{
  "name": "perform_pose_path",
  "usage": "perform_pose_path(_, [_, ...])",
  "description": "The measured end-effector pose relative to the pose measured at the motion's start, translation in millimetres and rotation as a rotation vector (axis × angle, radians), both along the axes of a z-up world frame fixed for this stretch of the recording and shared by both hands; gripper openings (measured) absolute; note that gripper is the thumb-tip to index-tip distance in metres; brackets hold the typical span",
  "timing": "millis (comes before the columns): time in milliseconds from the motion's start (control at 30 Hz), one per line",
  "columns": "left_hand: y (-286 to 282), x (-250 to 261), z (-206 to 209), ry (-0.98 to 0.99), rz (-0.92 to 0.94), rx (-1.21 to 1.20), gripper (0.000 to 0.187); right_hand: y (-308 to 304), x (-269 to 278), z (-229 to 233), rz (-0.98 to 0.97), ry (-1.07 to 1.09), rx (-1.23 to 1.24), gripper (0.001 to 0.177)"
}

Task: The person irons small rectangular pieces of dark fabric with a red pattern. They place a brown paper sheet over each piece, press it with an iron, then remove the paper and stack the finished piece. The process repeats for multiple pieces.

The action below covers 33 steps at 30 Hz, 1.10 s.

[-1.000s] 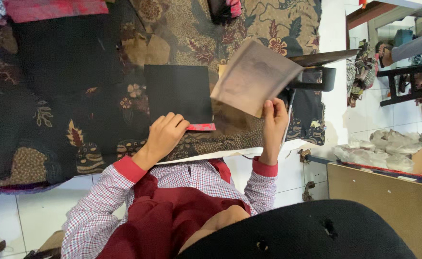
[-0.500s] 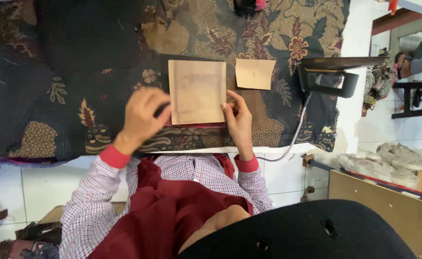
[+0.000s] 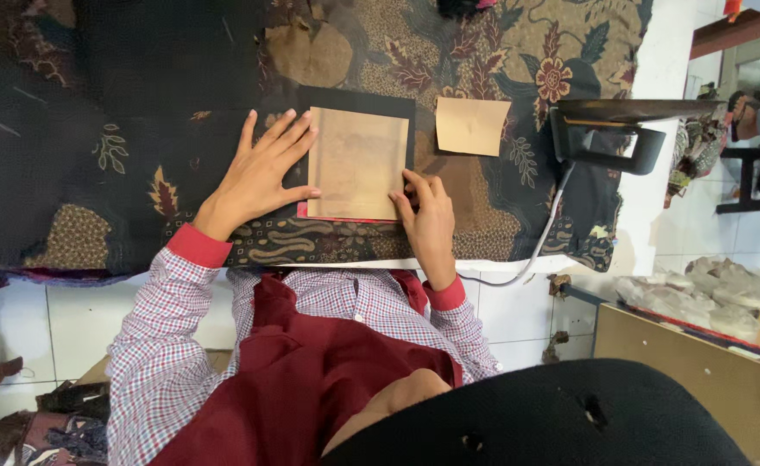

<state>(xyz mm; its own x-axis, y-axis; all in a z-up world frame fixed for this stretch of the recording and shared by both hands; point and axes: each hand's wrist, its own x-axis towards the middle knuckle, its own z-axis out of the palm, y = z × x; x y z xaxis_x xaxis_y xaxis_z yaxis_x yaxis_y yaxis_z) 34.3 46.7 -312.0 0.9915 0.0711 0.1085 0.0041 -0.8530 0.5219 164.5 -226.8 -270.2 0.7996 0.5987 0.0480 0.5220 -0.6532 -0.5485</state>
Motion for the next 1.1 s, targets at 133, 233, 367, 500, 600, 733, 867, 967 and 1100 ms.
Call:
perform_pose_path(133, [-1.2, -0.6, 2.0, -0.016, -0.005, -0.008, 0.1, -4.1, 3.5, -2.3, 0.046, -0.105, -0.081, 0.046])
perform_pose_path(233, [-0.8, 0.1, 2.6, -0.008, -0.009, 0.003, 0.1, -11.7, 4.8, -8.8, 0.113, -0.201, -0.026, 0.047])
perform_pose_path(367, [-0.3, 0.8, 1.1, 0.008, -0.008, 0.009, 0.1, -18.7, 4.9, -20.9, 0.183, -0.258, -0.117, 0.051])
perform_pose_path(500, [-0.6, 0.1, -2.6, 0.01, -0.006, 0.004, 0.102, -22.6, 1.9, -29.1, 0.19, -0.253, -0.185, 0.052])
perform_pose_path(600, [-1.4, -0.2, -5.1, 0.005, -0.002, -0.002, 0.103, -22.7, 1.4, -30.9, 0.193, -0.245, -0.189, 0.053])
perform_pose_path(733, [-2.5, -1.4, -6.6, 0.009, 0.004, -0.009, 0.105, -23.0, -0.1, -30.0, 0.199, -0.243, -0.191, 0.053])
perform_pose_path(867, [-2.8, -2.2, -6.9, 0.01, 0.003, 0.008, 0.104, -22.6, -1.3, -28.7, 0.204, -0.242, -0.193, 0.053])
perform_pose_path(967, [-1.7, -2.0, -5.4, -0.002, -0.004, 0.015, 0.103, -22.0, -1.4, -27.2, 0.21, -0.246, -0.194, 0.052])
perform_pose_path(1100, [-1.5, -1.3, -3.0, -0.006, -0.01, 0.02, 0.102, -21.4, -2.3, -26.3, 0.214, -0.258, -0.2, 0.052])
